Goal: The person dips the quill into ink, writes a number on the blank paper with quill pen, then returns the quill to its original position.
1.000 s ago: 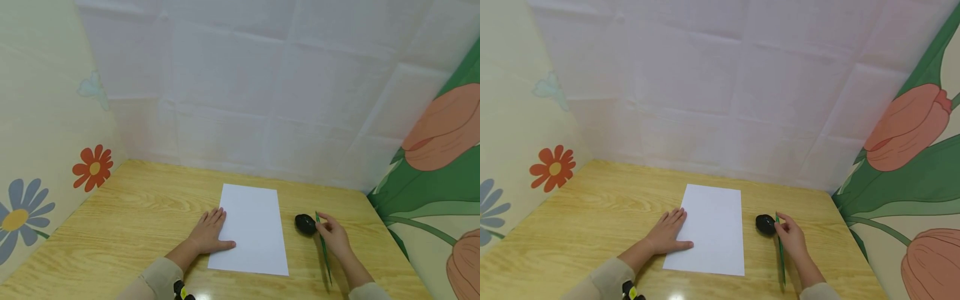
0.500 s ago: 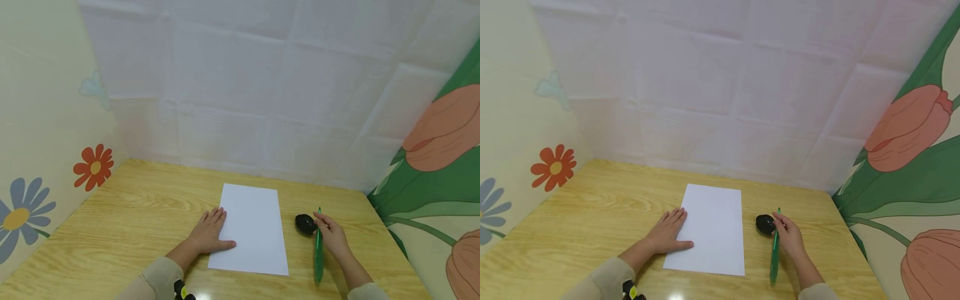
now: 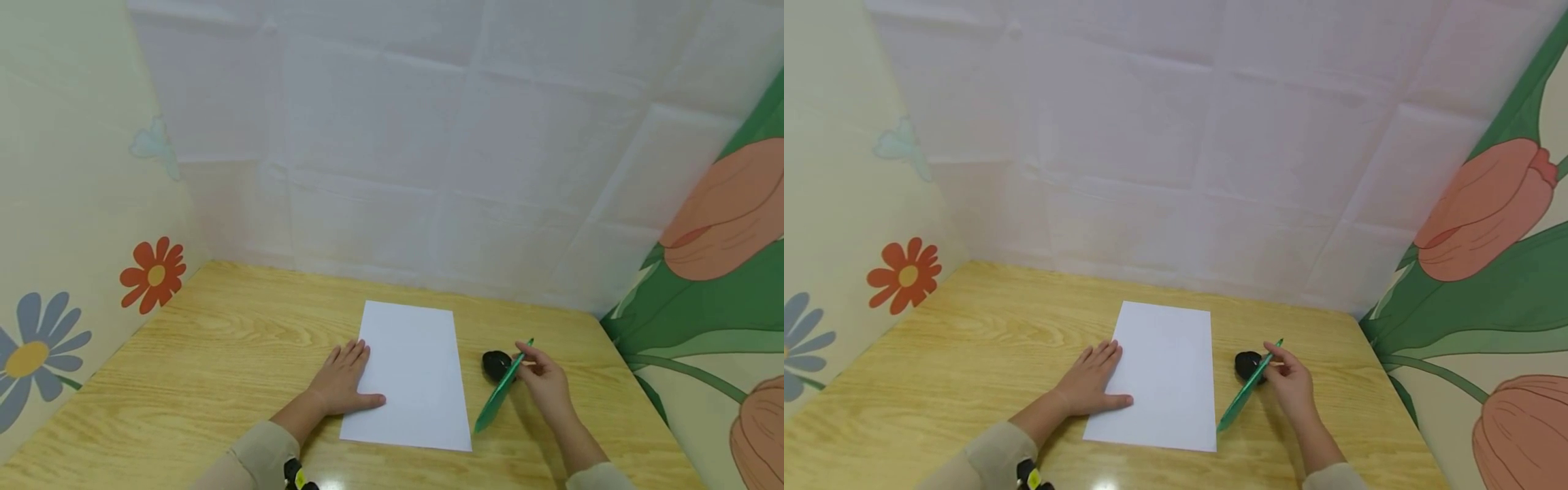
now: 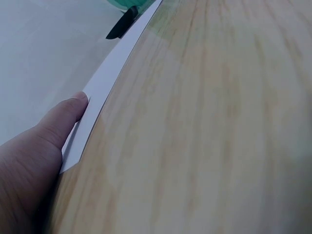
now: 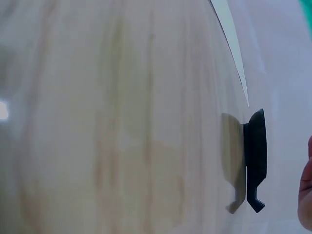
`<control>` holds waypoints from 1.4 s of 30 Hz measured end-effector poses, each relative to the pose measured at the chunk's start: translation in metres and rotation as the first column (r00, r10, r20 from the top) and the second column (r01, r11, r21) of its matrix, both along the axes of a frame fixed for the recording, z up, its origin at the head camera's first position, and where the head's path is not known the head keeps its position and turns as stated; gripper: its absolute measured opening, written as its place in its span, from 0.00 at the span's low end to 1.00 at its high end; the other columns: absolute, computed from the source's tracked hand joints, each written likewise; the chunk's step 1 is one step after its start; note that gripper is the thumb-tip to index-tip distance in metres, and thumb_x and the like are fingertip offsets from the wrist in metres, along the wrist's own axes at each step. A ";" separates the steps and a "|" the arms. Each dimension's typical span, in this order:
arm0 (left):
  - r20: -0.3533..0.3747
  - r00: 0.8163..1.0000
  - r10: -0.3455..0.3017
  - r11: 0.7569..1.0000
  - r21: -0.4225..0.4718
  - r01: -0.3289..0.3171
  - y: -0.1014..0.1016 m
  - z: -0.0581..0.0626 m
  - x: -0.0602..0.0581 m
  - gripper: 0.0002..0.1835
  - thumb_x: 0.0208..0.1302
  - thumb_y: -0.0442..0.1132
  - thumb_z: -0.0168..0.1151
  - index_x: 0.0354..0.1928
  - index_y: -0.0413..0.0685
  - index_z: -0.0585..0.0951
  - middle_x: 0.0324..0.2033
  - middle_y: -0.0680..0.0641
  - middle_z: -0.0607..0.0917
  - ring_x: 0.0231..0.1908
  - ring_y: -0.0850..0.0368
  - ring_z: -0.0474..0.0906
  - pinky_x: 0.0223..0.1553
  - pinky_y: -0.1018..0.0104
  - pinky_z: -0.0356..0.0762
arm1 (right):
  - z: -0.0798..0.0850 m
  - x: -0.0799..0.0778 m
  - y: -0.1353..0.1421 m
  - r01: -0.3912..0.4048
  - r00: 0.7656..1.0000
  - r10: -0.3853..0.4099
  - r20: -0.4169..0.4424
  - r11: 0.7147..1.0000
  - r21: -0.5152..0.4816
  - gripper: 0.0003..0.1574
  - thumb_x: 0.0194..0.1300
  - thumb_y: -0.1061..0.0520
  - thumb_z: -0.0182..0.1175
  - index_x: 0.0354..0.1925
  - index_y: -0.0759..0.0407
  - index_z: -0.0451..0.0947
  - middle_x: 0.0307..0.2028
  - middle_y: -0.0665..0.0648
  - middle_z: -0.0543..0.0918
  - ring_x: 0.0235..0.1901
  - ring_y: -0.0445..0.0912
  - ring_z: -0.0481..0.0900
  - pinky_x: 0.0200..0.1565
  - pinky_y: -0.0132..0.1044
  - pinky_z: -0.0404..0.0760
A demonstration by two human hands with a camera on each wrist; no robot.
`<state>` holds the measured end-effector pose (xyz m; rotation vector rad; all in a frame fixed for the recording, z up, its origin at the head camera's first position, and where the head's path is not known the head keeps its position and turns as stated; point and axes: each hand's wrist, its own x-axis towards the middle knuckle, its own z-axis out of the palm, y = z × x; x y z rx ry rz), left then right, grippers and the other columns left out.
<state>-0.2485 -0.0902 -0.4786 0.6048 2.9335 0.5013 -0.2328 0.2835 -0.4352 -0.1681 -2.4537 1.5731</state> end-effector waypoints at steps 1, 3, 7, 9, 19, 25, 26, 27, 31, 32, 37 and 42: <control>0.001 1.000 0.000 1.000 0.000 0.000 0.000 0.000 0.000 0.59 0.55 0.75 0.56 0.75 0.38 0.55 0.77 0.40 0.53 0.77 0.44 0.45 0.76 0.45 0.42 | 0.000 0.000 0.000 0.012 1.000 -0.012 0.006 1.000 -0.008 0.26 0.66 0.67 0.58 0.62 0.64 0.74 0.39 0.45 0.84 0.33 0.30 0.78 0.39 0.27 0.83; 0.003 1.000 0.000 1.000 0.001 0.000 0.000 0.000 0.000 0.59 0.55 0.75 0.57 0.75 0.38 0.55 0.77 0.40 0.53 0.77 0.44 0.45 0.76 0.45 0.41 | 0.000 0.000 0.000 0.028 0.999 -0.028 0.027 1.000 -0.012 0.25 0.67 0.66 0.57 0.62 0.62 0.74 0.36 0.41 0.82 0.32 0.33 0.79 0.36 0.27 0.81; -0.001 1.000 0.000 1.000 0.001 0.000 0.000 0.000 0.000 0.59 0.55 0.75 0.56 0.75 0.38 0.55 0.77 0.40 0.53 0.77 0.44 0.45 0.76 0.45 0.41 | 0.001 0.000 0.001 0.041 0.996 -0.042 0.080 0.999 0.008 0.24 0.70 0.62 0.54 0.63 0.59 0.74 0.32 0.37 0.80 0.30 0.35 0.80 0.31 0.28 0.76; -0.002 1.000 0.000 1.000 0.004 0.000 0.000 0.000 0.000 0.59 0.55 0.75 0.56 0.75 0.37 0.55 0.77 0.40 0.53 0.77 0.44 0.45 0.76 0.45 0.41 | 0.001 -0.001 0.000 0.049 0.994 -0.050 0.096 0.999 0.012 0.22 0.71 0.58 0.55 0.62 0.58 0.75 0.31 0.36 0.82 0.29 0.35 0.80 0.30 0.28 0.75; -0.012 1.000 -0.015 1.000 0.018 0.015 -0.002 -0.005 -0.002 0.60 0.55 0.76 0.55 0.75 0.37 0.53 0.77 0.39 0.52 0.77 0.43 0.44 0.76 0.44 0.38 | -0.001 -0.003 -0.004 0.085 0.993 -0.087 0.085 0.996 0.027 0.23 0.72 0.51 0.56 0.61 0.59 0.76 0.38 0.51 0.88 0.31 0.36 0.79 0.33 0.27 0.77; -0.024 1.000 -0.020 0.999 0.030 0.021 -0.003 -0.010 -0.005 0.61 0.54 0.78 0.54 0.75 0.37 0.54 0.77 0.39 0.52 0.77 0.42 0.44 0.76 0.43 0.38 | -0.001 -0.003 -0.005 0.106 0.990 -0.109 0.095 0.994 0.035 0.26 0.70 0.47 0.60 0.59 0.59 0.77 0.42 0.41 0.85 0.37 0.28 0.75 0.40 0.21 0.77; -0.024 1.000 -0.018 0.999 0.027 0.018 -0.003 -0.010 -0.005 0.61 0.54 0.77 0.54 0.75 0.37 0.54 0.77 0.39 0.52 0.77 0.43 0.44 0.76 0.43 0.38 | -0.001 -0.003 -0.006 0.108 0.989 -0.111 0.094 0.993 0.038 0.26 0.69 0.47 0.60 0.58 0.60 0.78 0.42 0.36 0.84 0.38 0.28 0.74 0.40 0.20 0.76; -0.024 1.000 -0.014 1.000 0.019 0.014 -0.002 -0.011 -0.005 0.60 0.54 0.77 0.54 0.75 0.38 0.54 0.77 0.40 0.52 0.77 0.44 0.44 0.76 0.44 0.38 | -0.001 -0.003 -0.006 0.109 0.989 -0.112 0.092 0.993 0.035 0.25 0.69 0.46 0.61 0.57 0.60 0.78 0.42 0.33 0.83 0.38 0.29 0.74 0.39 0.21 0.76; -0.024 1.000 -0.004 1.000 0.018 0.005 -0.002 -0.013 -0.005 0.59 0.55 0.76 0.55 0.76 0.39 0.54 0.77 0.41 0.52 0.78 0.45 0.44 0.76 0.44 0.38 | -0.002 -0.004 -0.008 0.095 0.993 -0.098 0.066 0.994 0.055 0.23 0.67 0.47 0.63 0.50 0.63 0.81 0.46 0.33 0.84 0.36 0.31 0.73 0.37 0.24 0.74; -0.025 1.000 -0.005 1.000 0.022 0.005 -0.002 -0.013 -0.005 0.59 0.55 0.76 0.56 0.76 0.39 0.54 0.77 0.40 0.52 0.77 0.45 0.44 0.76 0.44 0.39 | -0.002 -0.004 -0.008 0.087 0.994 -0.092 0.063 0.994 0.070 0.23 0.67 0.47 0.63 0.50 0.63 0.82 0.48 0.38 0.85 0.35 0.31 0.74 0.37 0.24 0.74; -0.031 0.999 -0.006 0.999 0.033 0.008 -0.002 -0.013 -0.005 0.59 0.54 0.75 0.57 0.75 0.39 0.55 0.77 0.40 0.52 0.77 0.44 0.44 0.76 0.43 0.39 | -0.002 -0.005 -0.011 0.041 0.996 -0.051 0.073 0.989 0.141 0.25 0.69 0.44 0.60 0.54 0.61 0.81 0.54 0.59 0.84 0.37 0.31 0.76 0.39 0.25 0.76; -0.025 1.000 -0.005 1.000 0.030 0.006 -0.001 -0.013 -0.005 0.60 0.54 0.75 0.56 0.75 0.38 0.54 0.77 0.40 0.51 0.78 0.44 0.43 0.76 0.43 0.38 | -0.002 -0.007 -0.014 0.022 0.998 -0.032 0.062 0.988 0.152 0.23 0.69 0.48 0.61 0.54 0.62 0.81 0.48 0.62 0.86 0.38 0.35 0.77 0.40 0.26 0.76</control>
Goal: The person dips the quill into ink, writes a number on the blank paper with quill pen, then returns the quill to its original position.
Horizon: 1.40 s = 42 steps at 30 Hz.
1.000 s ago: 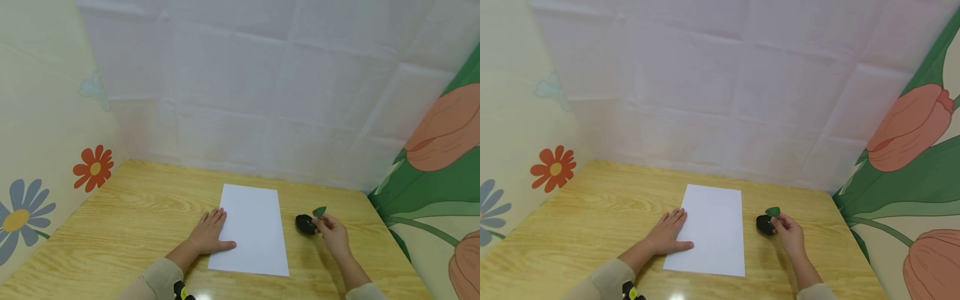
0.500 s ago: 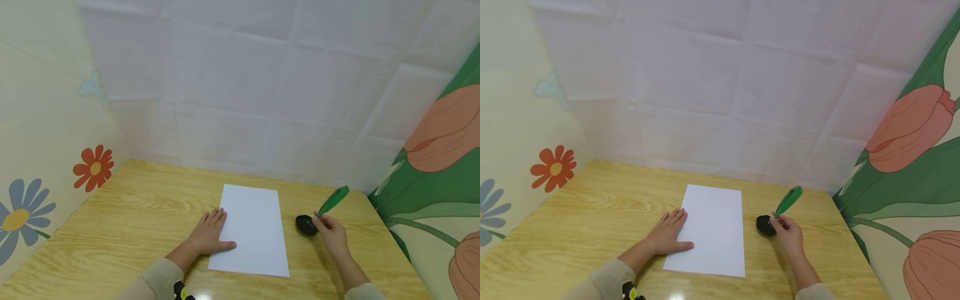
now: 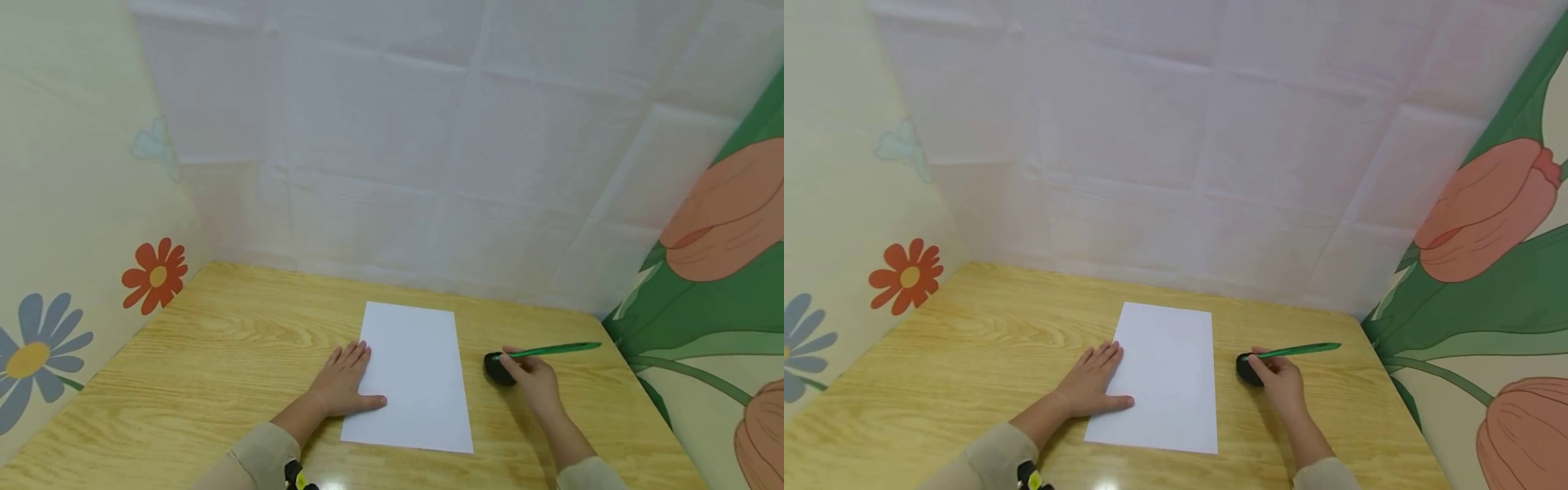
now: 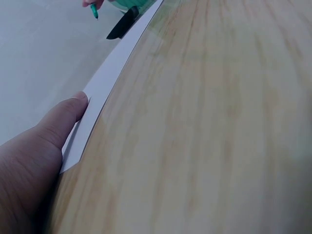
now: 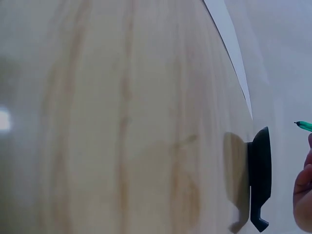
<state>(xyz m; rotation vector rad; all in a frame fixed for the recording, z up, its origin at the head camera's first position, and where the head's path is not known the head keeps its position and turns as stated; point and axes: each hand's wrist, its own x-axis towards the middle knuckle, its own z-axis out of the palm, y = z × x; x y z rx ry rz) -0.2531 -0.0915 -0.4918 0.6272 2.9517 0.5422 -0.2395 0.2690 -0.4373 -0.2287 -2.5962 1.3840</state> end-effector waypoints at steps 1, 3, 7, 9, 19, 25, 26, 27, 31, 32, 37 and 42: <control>0.004 1.000 0.000 1.000 -0.003 0.000 0.000 0.000 0.000 0.60 0.54 0.75 0.56 0.76 0.38 0.54 0.77 0.40 0.51 0.78 0.44 0.43 0.76 0.43 0.37 | 0.000 0.000 -0.001 -0.001 1.000 0.001 -0.004 1.000 -0.001 0.23 0.68 0.49 0.62 0.54 0.62 0.81 0.48 0.62 0.86 0.38 0.35 0.77 0.40 0.26 0.76; 0.010 1.000 -0.004 1.000 -0.003 0.004 0.000 0.003 0.001 0.60 0.54 0.75 0.56 0.75 0.38 0.54 0.77 0.39 0.51 0.78 0.44 0.43 0.76 0.43 0.38 | -0.001 -0.001 -0.001 -0.004 1.000 0.004 0.001 1.000 0.005 0.23 0.68 0.48 0.62 0.54 0.61 0.82 0.49 0.62 0.85 0.40 0.37 0.77 0.40 0.25 0.75; 0.017 1.000 -0.005 1.000 -0.003 0.005 0.001 0.010 0.005 0.60 0.55 0.75 0.57 0.75 0.36 0.54 0.77 0.39 0.52 0.77 0.43 0.44 0.76 0.43 0.40 | -0.002 -0.002 -0.001 -0.017 0.999 0.017 0.036 1.000 -0.003 0.26 0.68 0.45 0.62 0.56 0.59 0.81 0.53 0.62 0.84 0.49 0.44 0.79 0.42 0.22 0.75; 0.016 1.000 -0.001 1.000 -0.001 0.001 0.001 0.013 0.006 0.59 0.55 0.75 0.57 0.75 0.36 0.55 0.76 0.39 0.53 0.77 0.43 0.45 0.76 0.43 0.42 | -0.002 -0.003 0.000 -0.024 0.998 0.025 0.062 1.000 -0.017 0.28 0.67 0.42 0.62 0.58 0.58 0.80 0.56 0.61 0.83 0.54 0.49 0.79 0.47 0.25 0.78; 0.026 1.000 -0.003 1.000 -0.014 0.003 0.002 0.012 0.005 0.59 0.55 0.74 0.57 0.75 0.37 0.54 0.77 0.39 0.52 0.78 0.43 0.43 0.76 0.43 0.40 | -0.001 -0.001 0.002 -0.018 0.994 0.026 0.108 0.997 -0.074 0.30 0.65 0.43 0.64 0.57 0.59 0.80 0.58 0.61 0.81 0.61 0.56 0.76 0.61 0.44 0.77; 0.024 1.000 0.000 1.000 -0.019 0.000 0.002 0.013 0.006 0.59 0.55 0.74 0.57 0.75 0.37 0.55 0.77 0.39 0.53 0.77 0.44 0.44 0.76 0.43 0.41 | -0.006 -0.004 0.007 -0.007 0.994 0.016 0.107 0.996 -0.086 0.30 0.64 0.44 0.65 0.57 0.61 0.80 0.58 0.61 0.81 0.62 0.56 0.76 0.62 0.42 0.76; 0.021 1.000 0.001 1.000 -0.021 0.000 0.002 0.014 0.006 0.59 0.55 0.74 0.57 0.75 0.37 0.55 0.77 0.39 0.53 0.77 0.44 0.44 0.76 0.44 0.41 | -0.007 -0.005 0.008 -0.004 0.995 0.013 0.099 0.996 -0.086 0.29 0.64 0.44 0.66 0.56 0.61 0.81 0.57 0.60 0.82 0.60 0.56 0.77 0.60 0.39 0.78; 0.022 1.000 0.003 1.000 -0.024 -0.003 0.002 0.014 0.006 0.59 0.56 0.74 0.57 0.75 0.37 0.55 0.77 0.40 0.53 0.78 0.45 0.44 0.76 0.44 0.42 | -0.008 -0.005 0.009 -0.003 0.996 0.011 0.090 0.996 -0.086 0.27 0.63 0.45 0.66 0.55 0.61 0.81 0.55 0.60 0.84 0.58 0.54 0.79 0.56 0.36 0.79; 0.015 1.000 0.007 1.000 -0.030 -0.007 0.002 0.015 0.007 0.58 0.56 0.74 0.57 0.75 0.37 0.55 0.76 0.40 0.53 0.77 0.45 0.45 0.76 0.44 0.43 | -0.010 -0.006 0.013 -0.003 0.999 0.007 0.049 0.997 -0.079 0.23 0.63 0.49 0.66 0.50 0.64 0.83 0.45 0.56 0.88 0.42 0.41 0.81 0.40 0.24 0.78; 0.015 1.000 0.008 1.000 -0.028 -0.007 0.002 0.014 0.007 0.58 0.56 0.74 0.57 0.75 0.37 0.55 0.76 0.40 0.53 0.77 0.45 0.45 0.76 0.44 0.43 | -0.011 -0.006 0.014 -0.002 0.999 0.007 0.052 0.996 -0.088 0.22 0.63 0.50 0.66 0.50 0.64 0.83 0.43 0.55 0.88 0.38 0.38 0.79 0.37 0.24 0.77; 0.021 1.000 0.003 1.000 -0.023 -0.003 0.002 0.014 0.006 0.59 0.55 0.74 0.57 0.75 0.37 0.55 0.76 0.40 0.53 0.77 0.44 0.45 0.76 0.44 0.42 | -0.013 -0.006 0.016 0.003 0.995 0.003 0.103 0.998 -0.064 0.25 0.64 0.49 0.66 0.52 0.64 0.81 0.47 0.59 0.86 0.35 0.35 0.76 0.33 0.26 0.78; 0.019 1.000 -0.013 1.000 0.000 0.013 0.000 0.014 0.006 0.59 0.55 0.75 0.56 0.75 0.36 0.55 0.76 0.38 0.53 0.77 0.43 0.44 0.76 0.42 0.40 | -0.015 -0.005 0.017 -0.021 0.990 0.022 0.140 1.000 -0.005 0.23 0.65 0.49 0.64 0.53 0.62 0.81 0.54 0.65 0.83 0.43 0.44 0.81 0.35 0.27 0.78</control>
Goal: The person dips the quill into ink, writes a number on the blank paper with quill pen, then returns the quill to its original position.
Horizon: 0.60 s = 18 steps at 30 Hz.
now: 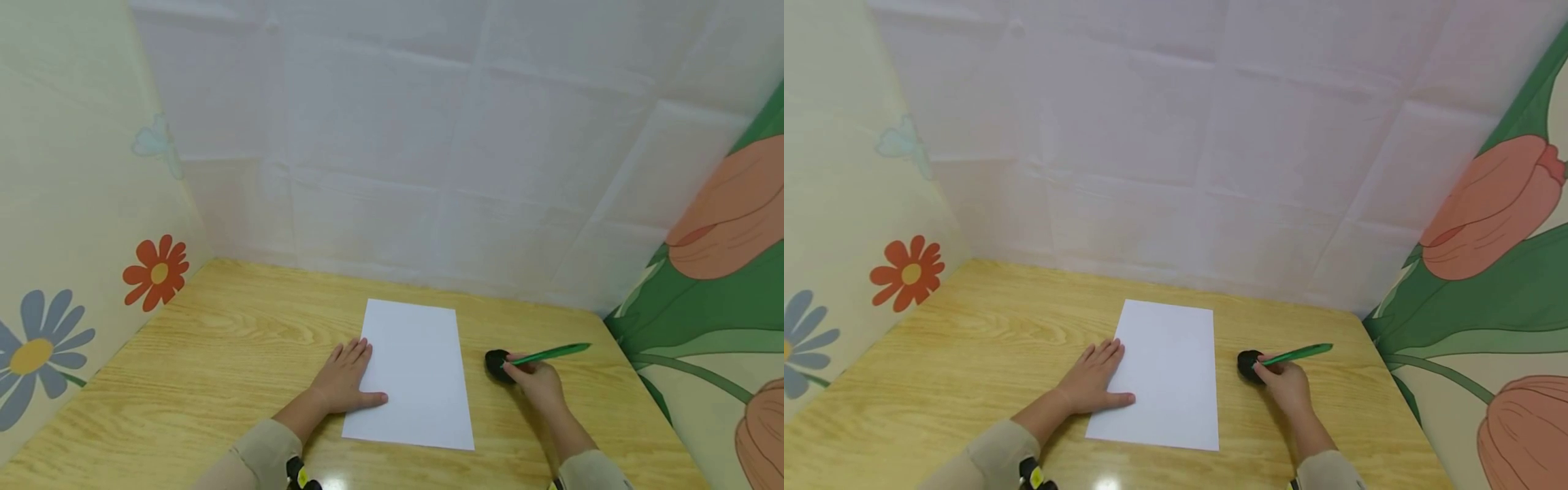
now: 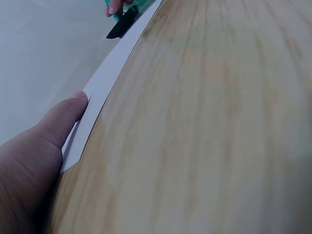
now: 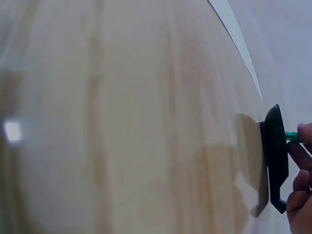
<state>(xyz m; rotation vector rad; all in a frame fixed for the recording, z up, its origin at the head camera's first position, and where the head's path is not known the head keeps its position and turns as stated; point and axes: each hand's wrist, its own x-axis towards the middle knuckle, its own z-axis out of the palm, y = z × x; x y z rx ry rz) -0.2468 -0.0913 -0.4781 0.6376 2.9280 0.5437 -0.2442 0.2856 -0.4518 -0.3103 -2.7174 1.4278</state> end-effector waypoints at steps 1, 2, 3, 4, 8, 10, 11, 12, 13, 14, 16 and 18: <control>-0.002 1.000 -0.004 1.000 0.006 0.004 0.000 0.000 0.000 0.60 0.55 0.75 0.56 0.75 0.35 0.55 0.76 0.38 0.53 0.77 0.42 0.44 0.75 0.42 0.41 | 0.000 0.000 0.000 -0.007 1.000 0.007 0.003 1.000 0.007 0.23 0.66 0.49 0.64 0.53 0.62 0.81 0.55 0.66 0.82 0.45 0.47 0.81 0.36 0.27 0.78; -0.003 1.000 -0.006 1.000 0.008 0.006 0.000 0.000 0.000 0.60 0.55 0.75 0.56 0.75 0.35 0.55 0.76 0.37 0.53 0.77 0.42 0.44 0.75 0.41 0.40 | -0.001 0.000 0.000 -0.011 1.000 0.011 0.005 1.000 0.012 0.23 0.66 0.49 0.64 0.52 0.62 0.81 0.56 0.66 0.81 0.46 0.48 0.81 0.36 0.27 0.78; -0.001 1.000 -0.008 1.000 0.007 0.008 -0.001 -0.001 0.000 0.60 0.55 0.76 0.56 0.75 0.35 0.55 0.76 0.37 0.53 0.77 0.42 0.44 0.75 0.41 0.40 | -0.001 0.000 0.001 -0.013 1.000 0.013 0.004 1.000 0.019 0.23 0.66 0.48 0.64 0.52 0.62 0.81 0.56 0.67 0.81 0.47 0.48 0.80 0.36 0.27 0.78; 0.000 1.000 -0.007 1.000 0.006 0.007 -0.001 -0.001 0.000 0.60 0.55 0.76 0.55 0.75 0.35 0.55 0.76 0.37 0.53 0.77 0.42 0.44 0.75 0.41 0.40 | -0.002 0.000 0.001 -0.014 1.000 0.014 0.003 1.000 0.019 0.23 0.66 0.48 0.64 0.52 0.62 0.82 0.56 0.67 0.81 0.46 0.48 0.81 0.36 0.27 0.78; 0.005 1.000 0.007 1.000 -0.008 -0.007 0.000 0.000 0.000 0.59 0.55 0.75 0.56 0.75 0.36 0.55 0.76 0.39 0.53 0.77 0.43 0.44 0.76 0.43 0.41 | -0.001 -0.002 0.001 0.008 1.000 -0.008 -0.010 1.000 0.001 0.25 0.65 0.47 0.65 0.53 0.63 0.81 0.52 0.65 0.83 0.35 0.42 0.78 0.31 0.28 0.77; 0.004 1.000 0.012 1.000 -0.012 -0.012 0.000 0.000 0.000 0.59 0.55 0.74 0.57 0.75 0.37 0.55 0.77 0.39 0.53 0.77 0.43 0.44 0.76 0.43 0.41 | 0.000 -0.002 0.000 0.020 1.000 -0.021 -0.024 1.000 -0.010 0.26 0.65 0.46 0.64 0.53 0.63 0.81 0.50 0.64 0.84 0.32 0.39 0.76 0.30 0.28 0.77; 0.003 1.000 0.011 1.000 -0.011 -0.011 0.000 0.000 0.000 0.59 0.55 0.74 0.57 0.75 0.37 0.55 0.77 0.39 0.52 0.77 0.43 0.44 0.76 0.43 0.41 | 0.001 -0.002 0.000 0.024 0.999 -0.024 -0.033 1.000 -0.013 0.27 0.66 0.46 0.64 0.54 0.64 0.81 0.50 0.64 0.84 0.33 0.37 0.76 0.32 0.27 0.77; 0.000 1.000 0.009 1.000 -0.006 -0.009 0.000 0.000 0.000 0.59 0.55 0.75 0.57 0.75 0.37 0.55 0.76 0.39 0.53 0.77 0.43 0.44 0.76 0.42 0.41 | 0.002 -0.002 -0.002 0.029 0.999 -0.029 -0.046 0.999 -0.017 0.27 0.66 0.46 0.64 0.54 0.64 0.81 0.50 0.63 0.85 0.34 0.35 0.76 0.33 0.25 0.77; -0.002 1.000 0.007 1.000 -0.004 -0.007 0.000 -0.001 0.000 0.59 0.55 0.75 0.56 0.75 0.36 0.55 0.77 0.38 0.52 0.77 0.43 0.44 0.76 0.42 0.41 | 0.003 -0.002 -0.003 0.034 0.998 -0.035 -0.056 0.999 -0.024 0.27 0.66 0.46 0.64 0.54 0.64 0.81 0.50 0.63 0.85 0.35 0.34 0.76 0.34 0.24 0.76; -0.005 1.000 0.006 1.000 0.002 -0.006 0.000 -0.002 0.000 0.59 0.55 0.75 0.56 0.75 0.36 0.55 0.77 0.38 0.52 0.77 0.43 0.44 0.76 0.42 0.41 | 0.004 -0.002 -0.005 0.040 0.997 -0.042 -0.069 0.999 -0.030 0.28 0.66 0.46 0.64 0.54 0.65 0.81 0.51 0.63 0.85 0.37 0.34 0.77 0.36 0.22 0.76; -0.010 1.000 0.001 1.000 0.014 -0.001 0.000 -0.003 -0.001 0.60 0.55 0.76 0.55 0.75 0.36 0.55 0.76 0.38 0.53 0.77 0.42 0.44 0.75 0.41 0.40 | 0.005 -0.003 -0.010 0.040 0.995 -0.045 -0.088 0.998 -0.050 0.27 0.66 0.47 0.64 0.55 0.65 0.80 0.52 0.63 0.85 0.44 0.37 0.80 0.40 0.19 0.75; -0.011 1.000 -0.001 1.000 0.010 0.001 0.000 -0.004 0.000 0.61 0.55 0.77 0.54 0.75 0.36 0.55 0.76 0.38 0.52 0.77 0.42 0.44 0.75 0.41 0.40 | 0.006 -0.004 -0.017 0.041 0.994 -0.048 -0.100 0.997 -0.069 0.26 0.67 0.48 0.63 0.55 0.65 0.80 0.53 0.63 0.84 0.50 0.43 0.81 0.43 0.18 0.74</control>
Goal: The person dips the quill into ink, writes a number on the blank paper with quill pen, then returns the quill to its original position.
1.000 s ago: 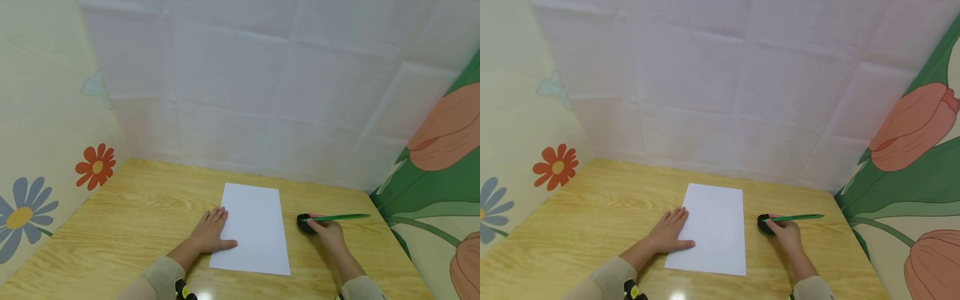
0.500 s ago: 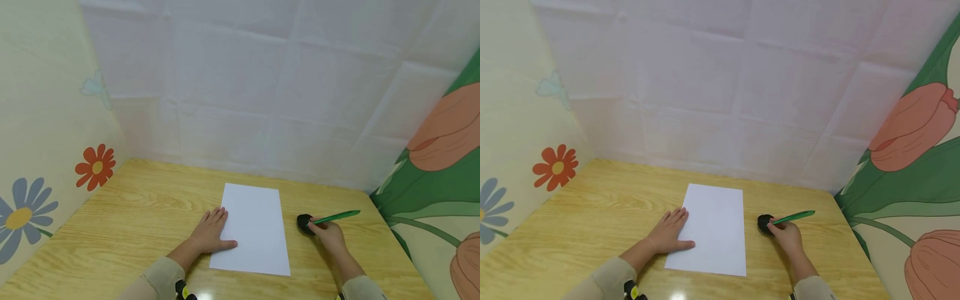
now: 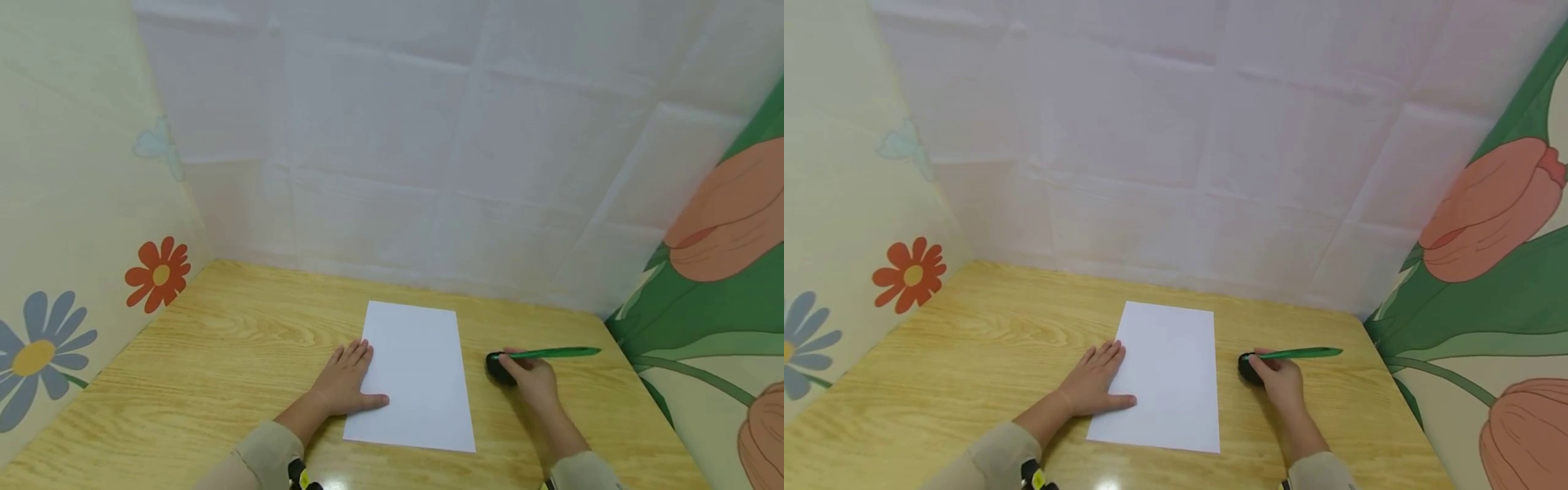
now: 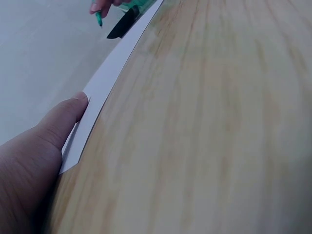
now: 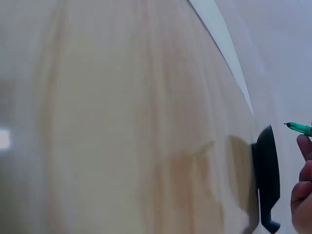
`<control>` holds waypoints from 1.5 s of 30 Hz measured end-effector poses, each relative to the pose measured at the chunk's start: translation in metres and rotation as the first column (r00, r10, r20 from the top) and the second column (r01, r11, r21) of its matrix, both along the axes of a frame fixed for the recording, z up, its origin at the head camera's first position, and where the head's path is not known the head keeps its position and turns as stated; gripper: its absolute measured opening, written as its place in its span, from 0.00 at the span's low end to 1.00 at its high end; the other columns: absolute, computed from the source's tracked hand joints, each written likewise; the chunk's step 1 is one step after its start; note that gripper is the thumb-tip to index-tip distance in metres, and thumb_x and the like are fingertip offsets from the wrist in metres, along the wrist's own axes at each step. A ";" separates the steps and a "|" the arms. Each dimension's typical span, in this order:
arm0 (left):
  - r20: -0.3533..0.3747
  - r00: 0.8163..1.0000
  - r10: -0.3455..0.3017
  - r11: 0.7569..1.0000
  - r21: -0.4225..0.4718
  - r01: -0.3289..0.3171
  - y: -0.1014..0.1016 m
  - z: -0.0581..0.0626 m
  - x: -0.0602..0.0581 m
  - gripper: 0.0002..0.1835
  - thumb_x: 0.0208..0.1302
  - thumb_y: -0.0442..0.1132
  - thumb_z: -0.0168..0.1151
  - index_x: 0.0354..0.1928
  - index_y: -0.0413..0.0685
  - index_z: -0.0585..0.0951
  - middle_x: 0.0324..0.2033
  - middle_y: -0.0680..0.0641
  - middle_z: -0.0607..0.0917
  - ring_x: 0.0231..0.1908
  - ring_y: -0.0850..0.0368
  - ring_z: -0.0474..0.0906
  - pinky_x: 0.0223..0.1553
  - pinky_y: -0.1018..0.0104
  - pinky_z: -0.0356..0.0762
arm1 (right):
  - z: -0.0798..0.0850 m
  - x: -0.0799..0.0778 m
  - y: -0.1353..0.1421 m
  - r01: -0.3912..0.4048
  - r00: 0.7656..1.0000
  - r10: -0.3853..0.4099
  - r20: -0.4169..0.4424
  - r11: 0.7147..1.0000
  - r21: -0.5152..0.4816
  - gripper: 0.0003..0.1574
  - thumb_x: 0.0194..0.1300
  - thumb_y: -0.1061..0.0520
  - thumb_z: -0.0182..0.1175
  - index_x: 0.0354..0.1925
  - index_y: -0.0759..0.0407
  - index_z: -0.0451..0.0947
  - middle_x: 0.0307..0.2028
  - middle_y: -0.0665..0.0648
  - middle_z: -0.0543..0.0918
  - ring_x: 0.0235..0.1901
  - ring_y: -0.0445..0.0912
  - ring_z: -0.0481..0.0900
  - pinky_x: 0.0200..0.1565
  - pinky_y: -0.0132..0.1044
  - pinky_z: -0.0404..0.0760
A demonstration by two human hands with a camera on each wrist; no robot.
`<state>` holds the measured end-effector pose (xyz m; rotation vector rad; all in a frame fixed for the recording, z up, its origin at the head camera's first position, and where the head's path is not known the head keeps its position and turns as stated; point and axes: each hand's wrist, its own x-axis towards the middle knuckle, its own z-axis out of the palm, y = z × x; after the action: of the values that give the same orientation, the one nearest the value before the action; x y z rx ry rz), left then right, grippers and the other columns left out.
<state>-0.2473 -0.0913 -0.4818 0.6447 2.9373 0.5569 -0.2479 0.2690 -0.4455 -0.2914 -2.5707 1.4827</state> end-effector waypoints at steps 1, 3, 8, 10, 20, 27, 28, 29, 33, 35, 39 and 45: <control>0.003 1.000 0.002 1.000 -0.001 -0.002 0.000 -0.001 0.000 0.61 0.55 0.77 0.54 0.75 0.36 0.54 0.76 0.38 0.52 0.77 0.42 0.44 0.75 0.41 0.40 | 0.000 -0.001 -0.004 -0.003 1.000 0.003 -0.004 1.000 -0.011 0.26 0.67 0.49 0.63 0.55 0.65 0.80 0.53 0.63 0.84 0.53 0.47 0.81 0.45 0.18 0.74; 0.008 1.000 0.003 1.000 -0.003 -0.003 0.000 -0.001 0.000 0.61 0.54 0.77 0.55 0.75 0.36 0.55 0.76 0.38 0.52 0.77 0.42 0.44 0.75 0.41 0.40 | 0.001 -0.003 -0.013 -0.019 1.000 0.018 -0.008 0.999 -0.035 0.24 0.67 0.50 0.63 0.55 0.65 0.80 0.54 0.63 0.84 0.57 0.52 0.80 0.48 0.21 0.77; 0.009 1.000 0.008 1.000 -0.013 -0.008 0.000 -0.003 -0.001 0.60 0.55 0.76 0.55 0.75 0.37 0.55 0.77 0.39 0.52 0.77 0.42 0.44 0.76 0.42 0.40 | 0.000 -0.010 -0.033 -0.033 0.999 0.032 -0.013 0.998 -0.057 0.23 0.67 0.50 0.63 0.54 0.63 0.81 0.51 0.62 0.85 0.53 0.52 0.82 0.47 0.26 0.81; 0.004 1.000 0.011 1.000 -0.011 -0.011 0.000 -0.004 0.000 0.60 0.55 0.77 0.54 0.75 0.37 0.54 0.77 0.39 0.52 0.77 0.43 0.44 0.76 0.42 0.39 | -0.001 -0.013 -0.041 -0.033 0.999 0.032 -0.011 0.998 -0.061 0.23 0.66 0.50 0.64 0.53 0.62 0.82 0.50 0.61 0.86 0.50 0.50 0.84 0.44 0.25 0.81; 0.016 1.000 0.025 0.999 -0.022 -0.024 0.002 -0.004 0.000 0.59 0.55 0.76 0.55 0.75 0.39 0.55 0.77 0.40 0.52 0.78 0.44 0.43 0.76 0.43 0.40 | -0.009 -0.024 -0.069 -0.032 0.999 0.029 -0.033 0.995 -0.089 0.20 0.63 0.51 0.67 0.49 0.62 0.84 0.46 0.62 0.87 0.44 0.47 0.85 0.39 0.25 0.79; 0.019 0.999 0.026 0.999 -0.024 -0.026 0.002 -0.003 0.002 0.59 0.55 0.75 0.56 0.75 0.39 0.55 0.77 0.40 0.52 0.77 0.43 0.44 0.76 0.43 0.40 | -0.015 -0.034 -0.083 -0.025 0.998 0.015 -0.069 0.990 -0.140 0.18 0.61 0.54 0.69 0.48 0.62 0.85 0.44 0.61 0.88 0.43 0.44 0.83 0.39 0.23 0.78; 0.020 0.999 0.027 0.999 -0.023 -0.027 0.003 -0.003 0.002 0.58 0.55 0.75 0.56 0.75 0.39 0.55 0.77 0.40 0.52 0.77 0.43 0.44 0.76 0.43 0.39 | -0.015 -0.035 -0.084 -0.024 0.998 0.014 -0.068 0.989 -0.145 0.18 0.61 0.54 0.69 0.48 0.62 0.85 0.45 0.61 0.88 0.43 0.44 0.83 0.39 0.23 0.78; 0.018 0.999 0.028 0.999 -0.022 -0.028 0.003 -0.003 0.002 0.58 0.55 0.75 0.56 0.75 0.38 0.55 0.77 0.39 0.52 0.77 0.43 0.44 0.76 0.42 0.40 | -0.016 -0.036 -0.086 -0.023 0.998 0.013 -0.066 0.988 -0.151 0.18 0.61 0.54 0.68 0.48 0.62 0.85 0.45 0.62 0.88 0.44 0.45 0.83 0.40 0.24 0.79; 0.017 0.999 0.032 0.999 -0.027 -0.031 0.003 -0.002 0.002 0.59 0.55 0.75 0.56 0.75 0.39 0.55 0.77 0.40 0.52 0.77 0.43 0.44 0.76 0.43 0.40 | -0.016 -0.040 -0.093 -0.009 0.998 0.000 -0.066 0.990 -0.144 0.18 0.61 0.54 0.68 0.48 0.62 0.85 0.46 0.63 0.87 0.45 0.47 0.84 0.41 0.26 0.81; 0.013 0.999 0.030 0.999 -0.029 -0.029 0.003 -0.002 0.002 0.59 0.55 0.76 0.55 0.75 0.39 0.55 0.77 0.40 0.53 0.77 0.43 0.44 0.76 0.43 0.40 | -0.017 -0.043 -0.096 -0.002 0.997 -0.008 -0.071 0.990 -0.140 0.18 0.61 0.54 0.68 0.48 0.63 0.85 0.46 0.63 0.87 0.44 0.46 0.84 0.41 0.26 0.81; 0.013 0.999 0.029 0.999 -0.028 -0.028 0.002 -0.001 0.002 0.59 0.55 0.76 0.54 0.75 0.39 0.55 0.77 0.40 0.53 0.77 0.43 0.44 0.76 0.43 0.40 | -0.016 -0.051 -0.102 0.004 0.996 -0.017 -0.087 0.989 -0.145 0.18 0.61 0.55 0.68 0.47 0.64 0.85 0.45 0.64 0.87 0.42 0.45 0.83 0.38 0.24 0.79; 0.006 1.000 0.031 0.999 -0.029 -0.031 0.003 0.001 0.002 0.59 0.54 0.77 0.55 0.75 0.39 0.55 0.77 0.40 0.52 0.77 0.43 0.44 0.76 0.43 0.41 | -0.014 -0.058 -0.109 0.000 0.997 -0.012 -0.073 0.987 -0.162 0.18 0.62 0.55 0.67 0.48 0.64 0.84 0.49 0.64 0.86 0.50 0.53 0.83 0.48 0.34 0.82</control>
<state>-0.2453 -0.0887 -0.4811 0.5948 2.9481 0.5171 -0.3058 0.1601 -0.4596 -0.2594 -2.3949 1.6716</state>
